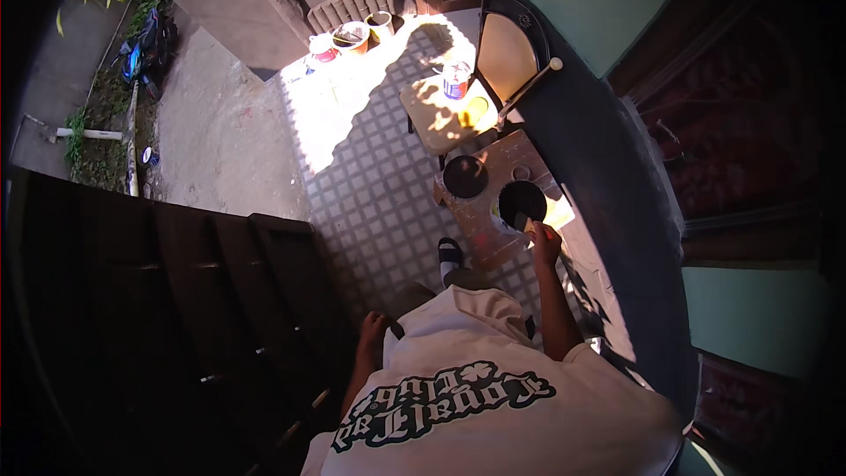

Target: The person paints a wooden slatted structure with a dark stain or paint using a paint brush.

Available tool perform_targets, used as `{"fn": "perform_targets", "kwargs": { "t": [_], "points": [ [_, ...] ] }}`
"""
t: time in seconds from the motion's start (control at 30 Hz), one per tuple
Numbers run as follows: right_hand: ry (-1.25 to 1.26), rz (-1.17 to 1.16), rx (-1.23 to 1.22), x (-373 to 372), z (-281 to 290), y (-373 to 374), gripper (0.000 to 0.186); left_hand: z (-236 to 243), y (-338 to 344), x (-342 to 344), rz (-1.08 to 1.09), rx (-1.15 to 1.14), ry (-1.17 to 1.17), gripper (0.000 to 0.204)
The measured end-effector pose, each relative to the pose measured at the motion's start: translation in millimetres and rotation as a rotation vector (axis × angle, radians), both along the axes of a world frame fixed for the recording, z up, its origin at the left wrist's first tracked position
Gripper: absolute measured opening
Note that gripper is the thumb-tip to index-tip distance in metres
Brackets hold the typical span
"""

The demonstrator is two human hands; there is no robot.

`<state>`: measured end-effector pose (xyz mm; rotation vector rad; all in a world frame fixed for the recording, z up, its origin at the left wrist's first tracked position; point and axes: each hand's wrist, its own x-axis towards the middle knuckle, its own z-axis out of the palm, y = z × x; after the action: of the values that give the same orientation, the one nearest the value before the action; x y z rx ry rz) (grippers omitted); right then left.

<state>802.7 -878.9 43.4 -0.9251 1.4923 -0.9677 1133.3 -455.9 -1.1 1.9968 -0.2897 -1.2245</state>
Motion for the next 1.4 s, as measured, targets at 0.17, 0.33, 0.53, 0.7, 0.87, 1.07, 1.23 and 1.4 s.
{"fn": "perform_targets", "kwargs": {
  "t": [0.17, 0.33, 0.53, 0.7, 0.87, 1.07, 1.23, 1.4],
  "points": [
    [0.125, -0.096, 0.023, 2, -25, -30, 0.025, 23, -88, 69, -0.188, 0.022, -0.062, 0.024],
    [0.324, -0.181, 0.095, 13, -28, -45, 0.03, 8, -164, 146, -0.324, -0.027, 0.155, 0.024],
    [0.484, -0.289, 0.155, 72, 20, -30, 0.031, 6, -252, 211, -0.756, 0.191, 0.127, 0.034],
    [0.574, -0.381, 0.138, 75, 23, -36, 0.028, 7, -322, 238, -0.95, 0.206, 0.123, 0.034],
    [0.67, -0.298, 0.213, 58, -33, -51, 0.025, 12, -335, 249, -0.968, 0.27, 0.194, 0.027],
    [0.779, -0.168, 0.322, 65, -104, -59, 0.029, -6, -285, 286, -1.411, -0.028, -0.196, 0.032],
    [0.698, -0.143, 0.315, 58, -129, -50, 0.025, 13, -275, 268, -1.154, 0.314, -0.085, 0.033],
    [0.661, -0.068, 0.38, 60, -160, -58, 0.028, 40, -286, 265, -1.079, 0.404, 0.024, 0.035]
  ]
}}
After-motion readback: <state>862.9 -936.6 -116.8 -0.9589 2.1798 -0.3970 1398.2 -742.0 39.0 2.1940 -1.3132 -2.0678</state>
